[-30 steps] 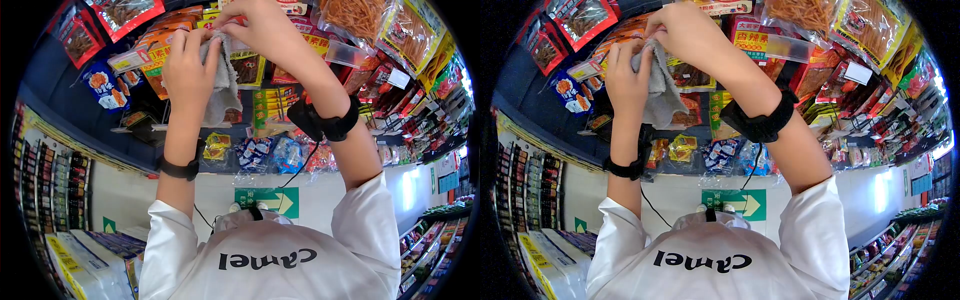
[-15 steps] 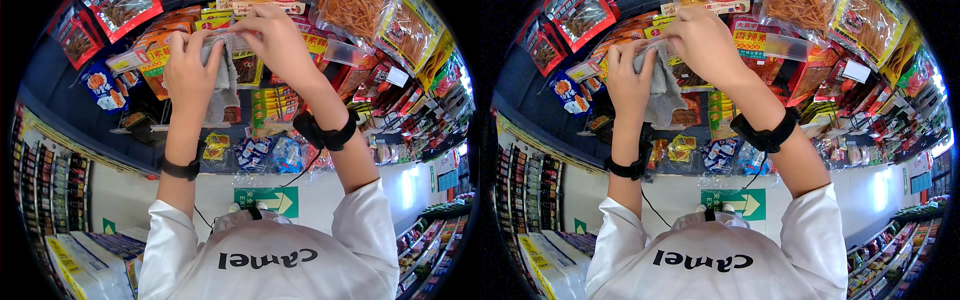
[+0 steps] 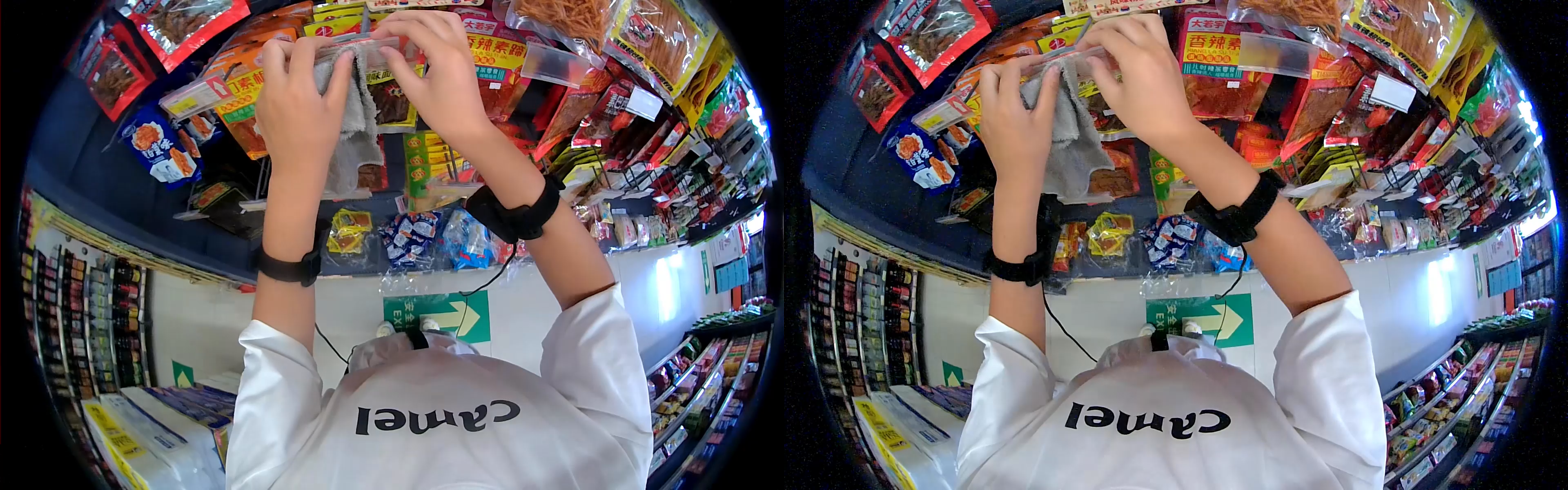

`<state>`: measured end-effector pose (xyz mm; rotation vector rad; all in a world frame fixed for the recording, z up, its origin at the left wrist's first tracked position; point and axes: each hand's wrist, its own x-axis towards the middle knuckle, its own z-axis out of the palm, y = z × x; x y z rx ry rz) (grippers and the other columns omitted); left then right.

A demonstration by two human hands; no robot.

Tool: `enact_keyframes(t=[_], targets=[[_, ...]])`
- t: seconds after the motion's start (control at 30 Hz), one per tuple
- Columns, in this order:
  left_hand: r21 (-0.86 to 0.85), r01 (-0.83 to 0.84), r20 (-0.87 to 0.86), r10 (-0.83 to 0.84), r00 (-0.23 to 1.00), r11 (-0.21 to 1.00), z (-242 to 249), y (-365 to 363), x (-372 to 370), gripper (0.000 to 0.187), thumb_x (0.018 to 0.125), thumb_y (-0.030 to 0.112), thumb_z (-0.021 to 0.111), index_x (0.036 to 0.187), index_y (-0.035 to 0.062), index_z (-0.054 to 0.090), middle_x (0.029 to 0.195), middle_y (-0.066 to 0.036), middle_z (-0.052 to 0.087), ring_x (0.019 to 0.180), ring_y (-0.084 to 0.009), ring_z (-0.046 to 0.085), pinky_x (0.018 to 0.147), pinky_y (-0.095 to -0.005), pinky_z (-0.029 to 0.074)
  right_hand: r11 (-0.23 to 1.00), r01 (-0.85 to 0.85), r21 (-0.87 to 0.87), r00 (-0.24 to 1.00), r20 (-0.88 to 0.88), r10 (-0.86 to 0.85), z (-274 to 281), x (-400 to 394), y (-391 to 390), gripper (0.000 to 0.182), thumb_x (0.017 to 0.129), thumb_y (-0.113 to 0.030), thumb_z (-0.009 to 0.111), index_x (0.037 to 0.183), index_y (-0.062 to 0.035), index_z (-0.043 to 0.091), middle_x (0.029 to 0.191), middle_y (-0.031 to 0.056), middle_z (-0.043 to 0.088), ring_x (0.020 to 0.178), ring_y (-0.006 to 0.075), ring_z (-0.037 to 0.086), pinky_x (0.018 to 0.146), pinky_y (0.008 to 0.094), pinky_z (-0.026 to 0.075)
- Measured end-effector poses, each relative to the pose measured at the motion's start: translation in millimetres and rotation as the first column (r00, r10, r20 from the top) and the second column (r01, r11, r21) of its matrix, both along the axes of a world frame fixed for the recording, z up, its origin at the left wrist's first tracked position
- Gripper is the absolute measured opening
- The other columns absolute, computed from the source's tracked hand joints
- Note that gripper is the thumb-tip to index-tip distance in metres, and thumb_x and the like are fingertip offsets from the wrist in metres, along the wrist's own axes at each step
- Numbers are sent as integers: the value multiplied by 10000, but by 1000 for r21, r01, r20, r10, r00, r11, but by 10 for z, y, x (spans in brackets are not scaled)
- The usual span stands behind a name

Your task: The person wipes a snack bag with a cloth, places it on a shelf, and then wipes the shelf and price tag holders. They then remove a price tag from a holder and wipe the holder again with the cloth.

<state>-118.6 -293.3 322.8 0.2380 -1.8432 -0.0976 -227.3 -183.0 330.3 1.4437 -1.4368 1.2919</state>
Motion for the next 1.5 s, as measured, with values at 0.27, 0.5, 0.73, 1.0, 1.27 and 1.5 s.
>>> enact_keyframes(t=[0.27,0.5,0.73,1.0,1.27,1.5], targets=[[-17,130,-20,-130,991,991,-5,18,-104,217,820,195,663,1001,80,626,1009,-97,566,964,-274,572,804,-365,468,989,-8,-145,1000,24,12,-191,25,-110,260,712,51,579,948,-49,622,999,86,615,1010,301,509,896,390,414],[-65,156,-52,-160,986,986,-26,-23,-185,174,815,196,659,959,107,620,1030,-34,573,870,-252,614,707,-354,498,991,-8,-136,998,66,17,-193,2,-64,197,770,30,579,959,-17,612,1014,125,608,986,339,551,868,384,446],[67,190,-5,-190,982,979,-29,-33,-102,296,814,191,667,1075,61,619,1115,-115,548,1053,-274,542,900,-363,427,977,35,-210,929,366,46,-246,-58,-1,151,808,-48,661,943,5,621,879,109,627,782,195,644,677,299,540],[116,208,20,-211,977,971,-29,-99,-111,298,836,229,648,1094,80,634,1111,-132,565,1050,-290,545,897,-369,430,969,67,-238,939,343,20,-252,35,23,104,794,-12,659,892,17,642,836,116,628,739,200,644,662,294,539],[143,191,44,-199,979,971,38,-99,-114,242,845,222,633,1025,62,655,1022,-111,602,992,-276,576,862,-350,442,974,177,-143,980,122,-160,-249,76,87,360,788,13,620,1141,-44,579,1000,103,566,850,210,634,657,319,526],[95,214,31,-218,975,972,0,-98,-128,244,856,227,620,1035,63,649,1026,-103,600,995,-278,575,858,-349,444,965,254,-61,967,-19,-255,-272,16,60,315,795,-29,635,1108,-52,602,1044,88,552,832,216,639,659,334,527]])
